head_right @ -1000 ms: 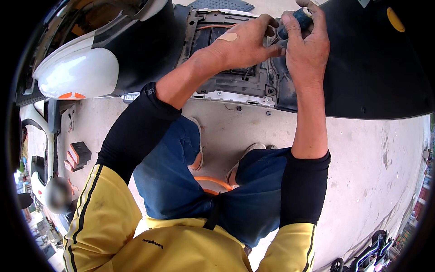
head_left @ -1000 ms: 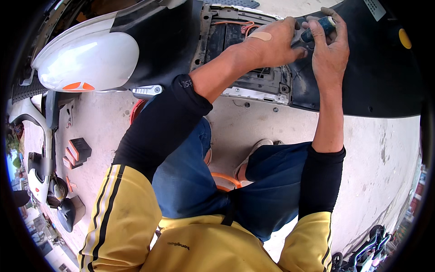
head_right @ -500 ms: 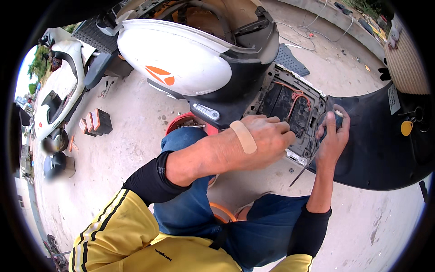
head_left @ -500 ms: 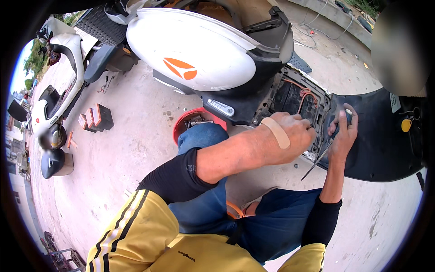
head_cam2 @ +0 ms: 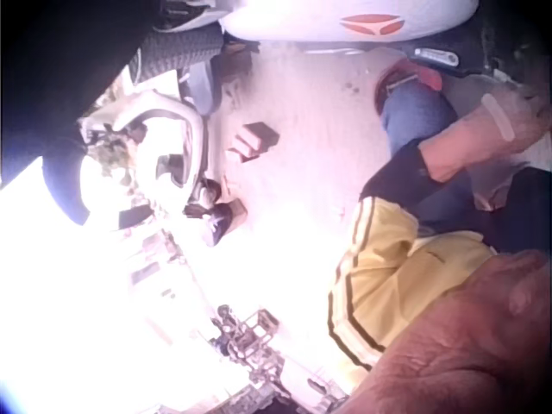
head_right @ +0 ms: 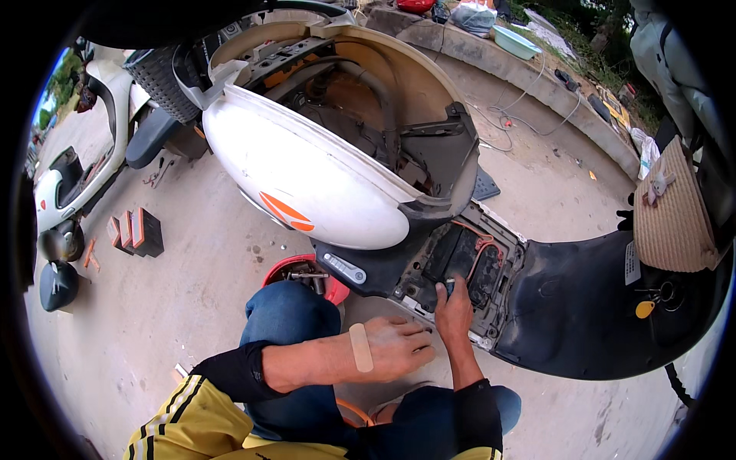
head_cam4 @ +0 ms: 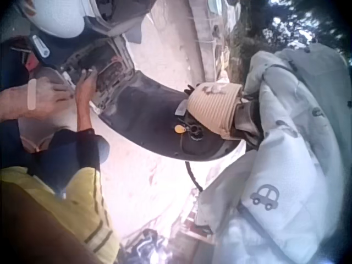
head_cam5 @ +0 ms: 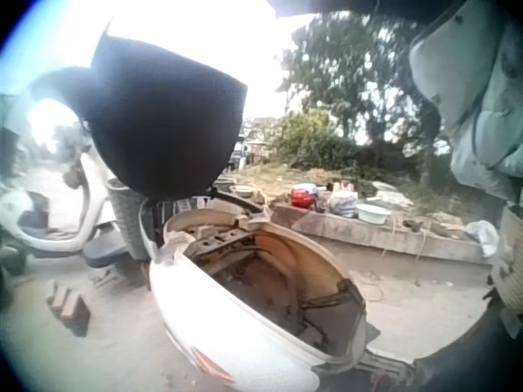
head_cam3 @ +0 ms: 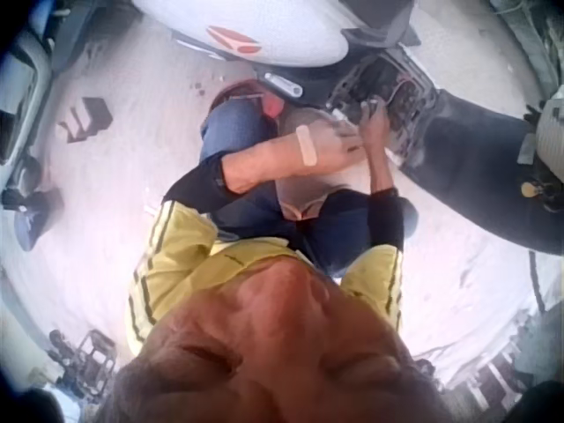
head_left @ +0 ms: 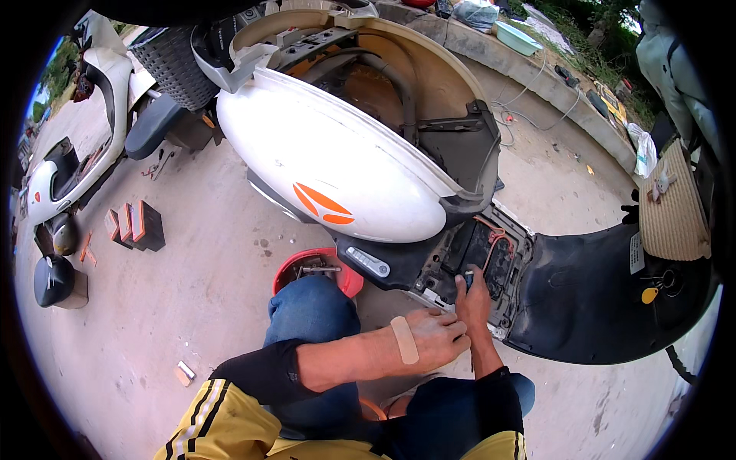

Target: The person is repairing a white scooter by working on its internal components. They use a screwdriver to tighten screws on the battery and other parts, and later use a power drill to secure components under the seat. The person also handles a seat cover and places it on the scooter.

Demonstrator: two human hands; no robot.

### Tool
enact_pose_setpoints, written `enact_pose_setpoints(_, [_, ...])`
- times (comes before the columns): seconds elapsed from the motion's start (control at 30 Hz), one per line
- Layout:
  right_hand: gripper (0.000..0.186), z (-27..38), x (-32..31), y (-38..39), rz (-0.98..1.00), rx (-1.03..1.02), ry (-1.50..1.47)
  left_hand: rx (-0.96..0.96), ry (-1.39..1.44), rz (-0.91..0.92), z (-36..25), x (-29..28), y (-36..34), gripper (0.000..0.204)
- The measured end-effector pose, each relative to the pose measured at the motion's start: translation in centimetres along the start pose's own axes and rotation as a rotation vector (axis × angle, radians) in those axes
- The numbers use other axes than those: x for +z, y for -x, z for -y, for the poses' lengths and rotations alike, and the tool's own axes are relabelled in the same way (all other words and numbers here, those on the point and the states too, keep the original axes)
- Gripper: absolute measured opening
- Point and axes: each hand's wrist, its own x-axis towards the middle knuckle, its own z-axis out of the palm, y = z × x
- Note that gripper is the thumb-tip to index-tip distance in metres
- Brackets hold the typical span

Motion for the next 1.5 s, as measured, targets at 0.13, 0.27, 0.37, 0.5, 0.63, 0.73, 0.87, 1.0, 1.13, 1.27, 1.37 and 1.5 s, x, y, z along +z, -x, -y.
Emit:
enact_pose_setpoints(0.13, [0.043, 1.6, 0.3, 0.0, -0.006, -0.033, 0.081, 0.0, 0.039, 0.015, 1.1, -1.2, 0.6, 0.029])
enact_pose_setpoints(0.27, [0.039, 0.1, 1.1, -0.6, 0.054, 0.073, -0.05, 0.02, 0.172, 0.046, 1.5, -1.2, 0.3, 0.036])
enact_pose_setpoints(0.37, [0.037, -1.6, 1.0, -1.1, 0.076, 0.247, -0.405, 0.037, 0.231, 0.025, 1.8, -1.3, 0.0, 0.031])
enact_pose_setpoints(0.5, [0.033, -2.1, -0.2, -1.2, 0.133, 0.489, -0.8, 0.048, 0.282, -0.053, 3.4, -0.9, 0.3, 0.026])
enact_pose_setpoints(0.63, [0.033, -1.9, 0.5, -1.2, 0.106, 0.506, -0.79, 0.02, 0.329, -0.041, 5.8, -2.1, 0.5, 0.033])
enact_pose_setpoints(0.73, [0.028, -1.7, -0.3, -1.6, 0.112, 0.547, -0.809, -0.003, 0.328, -0.011, 6.9, -2.1, 1.3, 0.037])
enact_pose_setpoints(0.87, [0.026, -2.0, 0.3, -1.2, 0.073, 0.533, -0.773, -0.056, 0.286, 0.06, 7.8, -1.7, 2.3, 0.038])
enact_pose_setpoints(1.0, [0.025, -1.8, 0.0, -1.5, 0.078, 0.524, -0.733, -0.038, 0.26, 0.132, 8.0, -0.9, 2.0, 0.039])
enact_pose_setpoints(1.13, [0.024, -1.8, -0.1, -1.4, 0.049, 0.54, -0.769, -0.002, 0.253, 0.162, 7.0, 0.5, 1.6, 0.034])
enact_pose_setpoints(1.27, [0.025, -2.7, -0.4, -1.0, 0.037, 0.533, -0.8, 0.012, 0.212, 0.302, 6.1, 3.0, 2.2, 0.023])
enact_pose_setpoints(1.37, [0.027, -2.7, 0.5, -1.1, 0.045, 0.531, -0.834, -0.111, 0.214, 0.538, 5.2, 5.3, 4.4, 0.014])
enact_pose_setpoints(1.5, [0.03, -2.2, 0.5, -1.8, 0.041, 0.483, -0.902, -0.235, 0.104, 0.861, 5.0, 6.8, 6.8, 0.019])
